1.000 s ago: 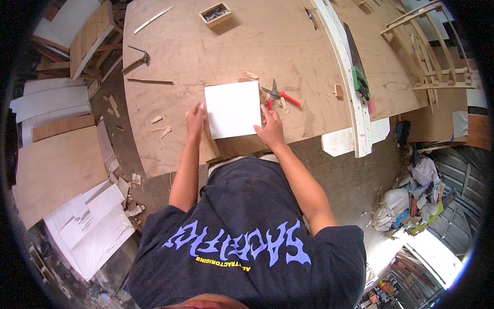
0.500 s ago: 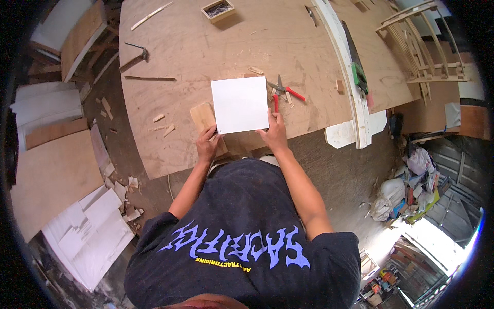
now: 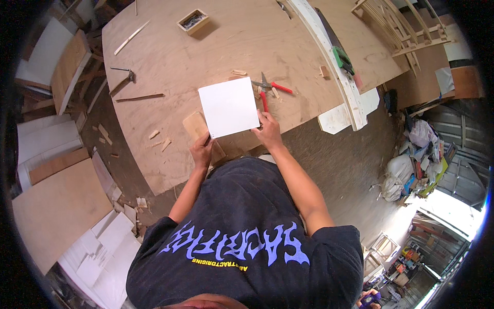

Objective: The person marks a wood piece with a pencil, sands the edges of another wood piece with a sanding block, and then fits the pieces together to form a wooden box on a workbench.

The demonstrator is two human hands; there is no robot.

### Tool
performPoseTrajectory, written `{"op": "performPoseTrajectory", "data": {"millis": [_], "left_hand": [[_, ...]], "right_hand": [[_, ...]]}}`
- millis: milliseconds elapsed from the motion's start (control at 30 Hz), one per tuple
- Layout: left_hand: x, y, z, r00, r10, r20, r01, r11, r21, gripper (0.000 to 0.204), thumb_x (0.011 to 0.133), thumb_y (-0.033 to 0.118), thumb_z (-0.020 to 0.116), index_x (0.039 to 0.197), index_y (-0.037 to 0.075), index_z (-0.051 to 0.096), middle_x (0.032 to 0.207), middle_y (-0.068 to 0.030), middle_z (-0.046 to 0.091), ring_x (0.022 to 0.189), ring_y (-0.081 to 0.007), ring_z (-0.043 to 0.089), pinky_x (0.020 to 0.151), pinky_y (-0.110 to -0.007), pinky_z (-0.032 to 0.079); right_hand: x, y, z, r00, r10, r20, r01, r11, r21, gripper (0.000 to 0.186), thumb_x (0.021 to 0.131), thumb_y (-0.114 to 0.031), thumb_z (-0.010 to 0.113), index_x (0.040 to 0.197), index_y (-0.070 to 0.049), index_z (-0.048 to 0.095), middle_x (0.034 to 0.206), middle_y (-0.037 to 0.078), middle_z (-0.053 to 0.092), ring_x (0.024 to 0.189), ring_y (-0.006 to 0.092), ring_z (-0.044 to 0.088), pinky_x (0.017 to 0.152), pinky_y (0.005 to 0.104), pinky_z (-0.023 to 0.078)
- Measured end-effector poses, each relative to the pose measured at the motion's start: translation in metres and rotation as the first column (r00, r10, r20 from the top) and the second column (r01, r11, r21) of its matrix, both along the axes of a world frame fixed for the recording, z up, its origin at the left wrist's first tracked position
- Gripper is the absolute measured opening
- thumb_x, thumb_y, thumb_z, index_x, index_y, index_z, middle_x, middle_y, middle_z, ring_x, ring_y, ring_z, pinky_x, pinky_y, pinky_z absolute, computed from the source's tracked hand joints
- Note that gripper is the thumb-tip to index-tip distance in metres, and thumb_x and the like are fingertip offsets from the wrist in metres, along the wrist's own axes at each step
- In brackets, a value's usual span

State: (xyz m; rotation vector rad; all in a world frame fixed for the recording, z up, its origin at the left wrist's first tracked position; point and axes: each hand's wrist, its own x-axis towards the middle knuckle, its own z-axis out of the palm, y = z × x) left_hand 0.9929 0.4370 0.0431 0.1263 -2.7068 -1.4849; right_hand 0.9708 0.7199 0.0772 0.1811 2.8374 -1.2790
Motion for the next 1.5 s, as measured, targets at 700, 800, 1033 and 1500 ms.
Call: {"op": "performPoseTrajectory", "data": {"millis": [700,800,1033,1500], "left_hand": [[-0.002,-0.001,-0.004,0.99,0.085,-0.114,-0.091,0.994,-0.053,0.042,0.086,0.007,0.083,0.128,0.006,0.075,0.102,-0.0184,0.077,0.086,-0.0279,0.076,0.074,-0.037,0.059],[0.001,-0.007,-0.004,0.988,0.154,-0.019,-0.155,0.983,-0.1,0.042,0.087,0.008,0.083,0.128,0.006,0.076,0.104,-0.0188,0.077,0.087,-0.0276,0.077,0.076,-0.037,0.059],[-0.002,-0.01,-0.007,0.988,0.147,-0.04,-0.15,0.983,-0.106,0.045,0.087,0.007,0.083,0.13,0.006,0.074,0.104,-0.0176,0.077,0.089,-0.0288,0.076,0.081,-0.038,0.059],[-0.127,0.011,0.008,0.882,0.439,0.172,-0.47,0.849,0.242,0.044,0.106,0.031,0.062,0.14,0.003,0.065,0.13,-0.0184,0.073,0.119,-0.0291,0.07,0.103,-0.038,0.052]], "right_hand": [[-0.044,0.001,-0.009,0.983,0.154,-0.095,-0.157,0.987,-0.023,0.073,0.073,-0.012,0.09,0.14,-0.003,0.065,0.114,0.015,0.069,0.096,0.0302,0.071,0.083,0.0396,0.06],[-0.053,-0.007,-0.016,0.974,0.201,-0.103,-0.201,0.979,0.009,0.073,0.073,-0.014,0.091,0.141,-0.004,0.065,0.114,0.014,0.069,0.095,0.0293,0.071,0.082,0.0384,0.06],[-0.064,-0.006,-0.013,0.964,0.262,-0.04,-0.262,0.965,-0.006,0.076,0.072,-0.02,0.094,0.14,-0.004,0.066,0.117,0.014,0.069,0.093,0.029,0.072,0.082,0.0375,0.061],[-0.155,-0.039,-0.013,0.994,0.11,-0.016,-0.111,0.967,-0.229,0.071,0.103,-0.04,0.064,0.157,0.002,0.044,0.152,0.025,0.056,0.139,0.0358,0.057,0.116,0.0423,0.044]]}}
